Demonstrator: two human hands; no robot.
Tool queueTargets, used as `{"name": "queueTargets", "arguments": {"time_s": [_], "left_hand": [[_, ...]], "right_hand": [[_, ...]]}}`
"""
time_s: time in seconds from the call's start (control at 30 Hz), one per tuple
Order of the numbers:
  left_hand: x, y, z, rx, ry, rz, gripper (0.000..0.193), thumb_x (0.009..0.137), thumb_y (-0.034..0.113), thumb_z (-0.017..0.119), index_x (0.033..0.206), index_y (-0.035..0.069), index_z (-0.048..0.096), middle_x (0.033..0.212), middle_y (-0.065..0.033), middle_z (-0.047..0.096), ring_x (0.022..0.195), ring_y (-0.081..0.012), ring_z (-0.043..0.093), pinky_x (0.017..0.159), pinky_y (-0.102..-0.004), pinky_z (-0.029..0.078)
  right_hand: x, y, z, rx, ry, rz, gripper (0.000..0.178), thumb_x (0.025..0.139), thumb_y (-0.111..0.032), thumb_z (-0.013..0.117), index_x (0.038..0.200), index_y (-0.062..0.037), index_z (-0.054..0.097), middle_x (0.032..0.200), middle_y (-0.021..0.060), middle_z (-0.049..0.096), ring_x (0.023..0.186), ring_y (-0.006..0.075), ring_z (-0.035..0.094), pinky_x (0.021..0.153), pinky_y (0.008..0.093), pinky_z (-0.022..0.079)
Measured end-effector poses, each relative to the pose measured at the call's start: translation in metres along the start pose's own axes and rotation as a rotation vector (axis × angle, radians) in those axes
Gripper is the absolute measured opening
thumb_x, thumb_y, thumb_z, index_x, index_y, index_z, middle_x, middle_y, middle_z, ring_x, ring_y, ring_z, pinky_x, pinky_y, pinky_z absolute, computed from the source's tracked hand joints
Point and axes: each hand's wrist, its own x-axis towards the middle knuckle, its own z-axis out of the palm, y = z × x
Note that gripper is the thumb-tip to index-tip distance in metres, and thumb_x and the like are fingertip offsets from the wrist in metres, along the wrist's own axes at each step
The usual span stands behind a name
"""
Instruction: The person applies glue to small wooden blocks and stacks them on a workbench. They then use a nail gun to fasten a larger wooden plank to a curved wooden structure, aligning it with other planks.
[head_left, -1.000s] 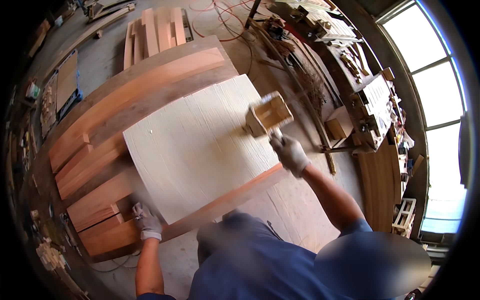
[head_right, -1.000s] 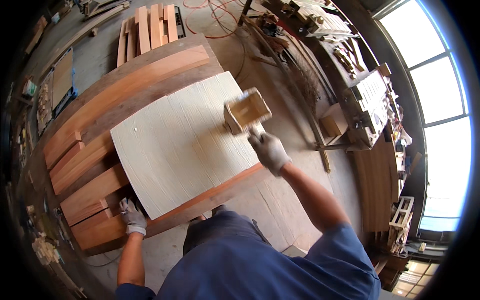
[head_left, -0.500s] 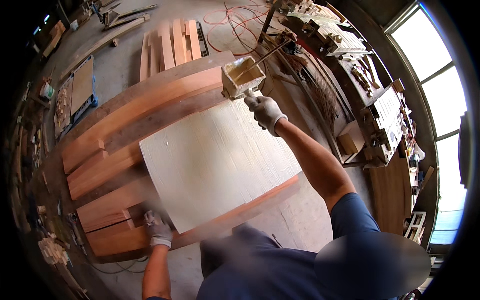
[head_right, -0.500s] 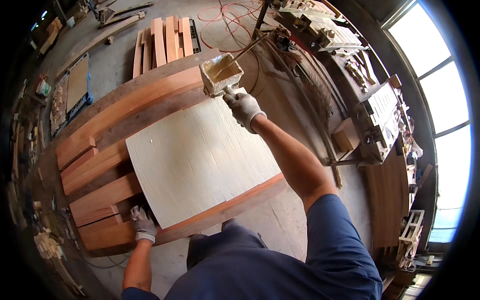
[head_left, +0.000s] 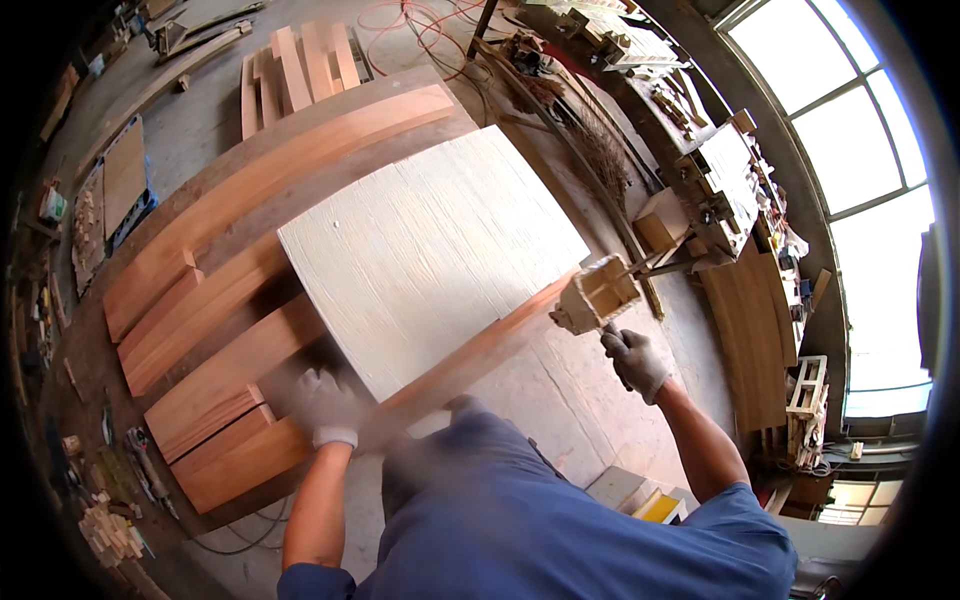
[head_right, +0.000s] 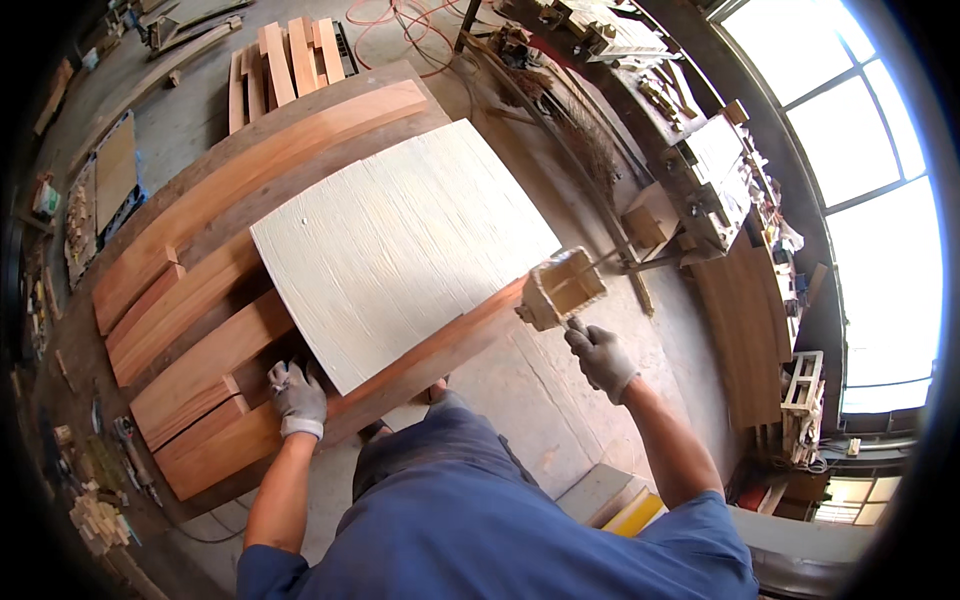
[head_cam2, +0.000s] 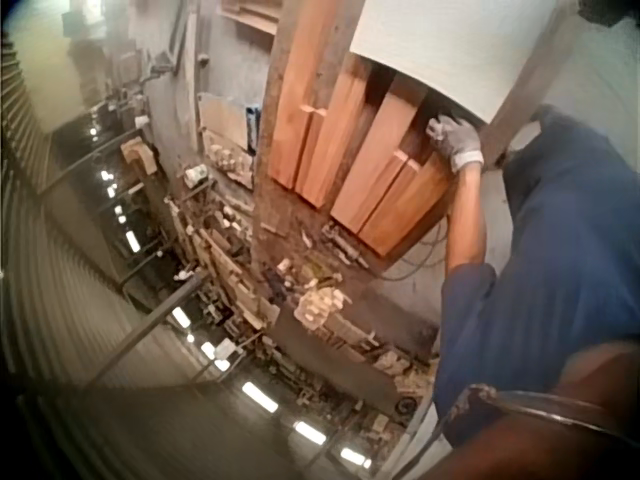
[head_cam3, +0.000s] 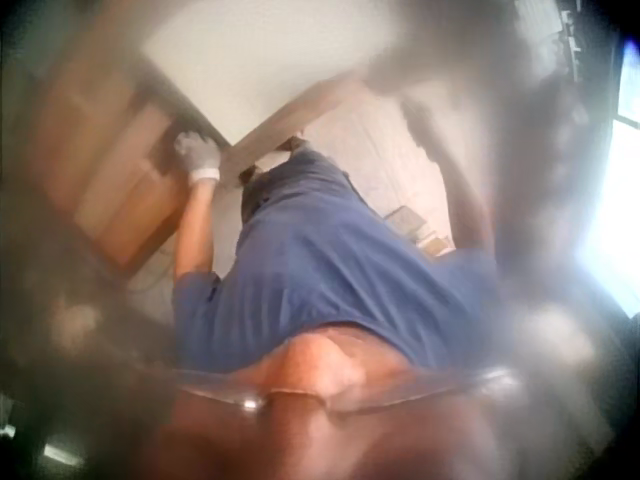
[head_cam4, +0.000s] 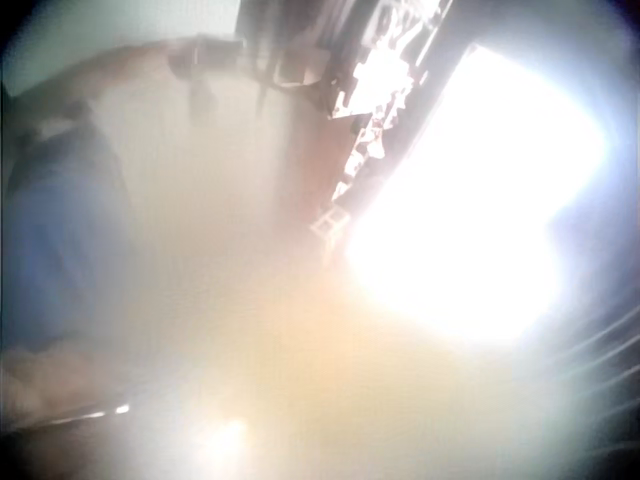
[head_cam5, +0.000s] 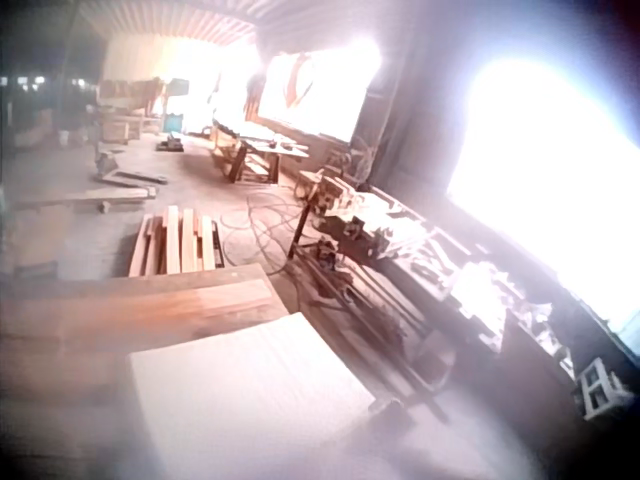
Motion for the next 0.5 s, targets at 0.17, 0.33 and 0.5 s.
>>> {"name": "queueTargets", "arguments": {"time_s": [0.17, 0.33, 0.5], "left_hand": [[0.003, -0.01, 0.0, 0.081, 0.035, 0.062, 0.033, 0.097, 0.019, 0.071, 0.123, -0.001, 0.069, 0.128, -0.0231, 0.059, 0.126, -0.043, 0.055, 0.106, -0.055, 0.049], [0.001, -0.028, 0.033, 0.128, 0.212, 0.123, 0.033, 0.095, 0.025, 0.075, 0.118, 0.001, 0.071, 0.128, -0.021, 0.059, 0.126, -0.0423, 0.054, 0.104, -0.0553, 0.048], [-0.004, -0.02, 0.019, 0.016, 0.156, 0.052, 0.035, 0.094, 0.022, 0.075, 0.121, 0.0, 0.071, 0.127, -0.0216, 0.059, 0.126, -0.0435, 0.054, 0.106, -0.0562, 0.048]], "right_hand": [[-0.004, -0.024, 0.021, 0.113, -0.032, -0.092, 0.044, 0.111, -0.049, 0.064, 0.092, -0.0094, 0.065, 0.062, -0.0054, 0.048, 0.049, 0.006, 0.044, 0.044, 0.0294, 0.037], [0.046, -0.071, 0.053, 0.018, -0.12, -0.054, 0.049, 0.106, -0.053, 0.07, 0.085, -0.0103, 0.06, 0.064, -0.0023, 0.053, 0.05, 0.0079, 0.048, 0.045, 0.0319, 0.039], [0.143, -0.155, 0.101, 0.05, -0.128, -0.234, 0.054, 0.107, -0.051, 0.068, 0.097, 0.0015, 0.069, 0.074, 0.0053, 0.062, 0.066, 0.0137, 0.054, 0.056, 0.0381, 0.046]]}}
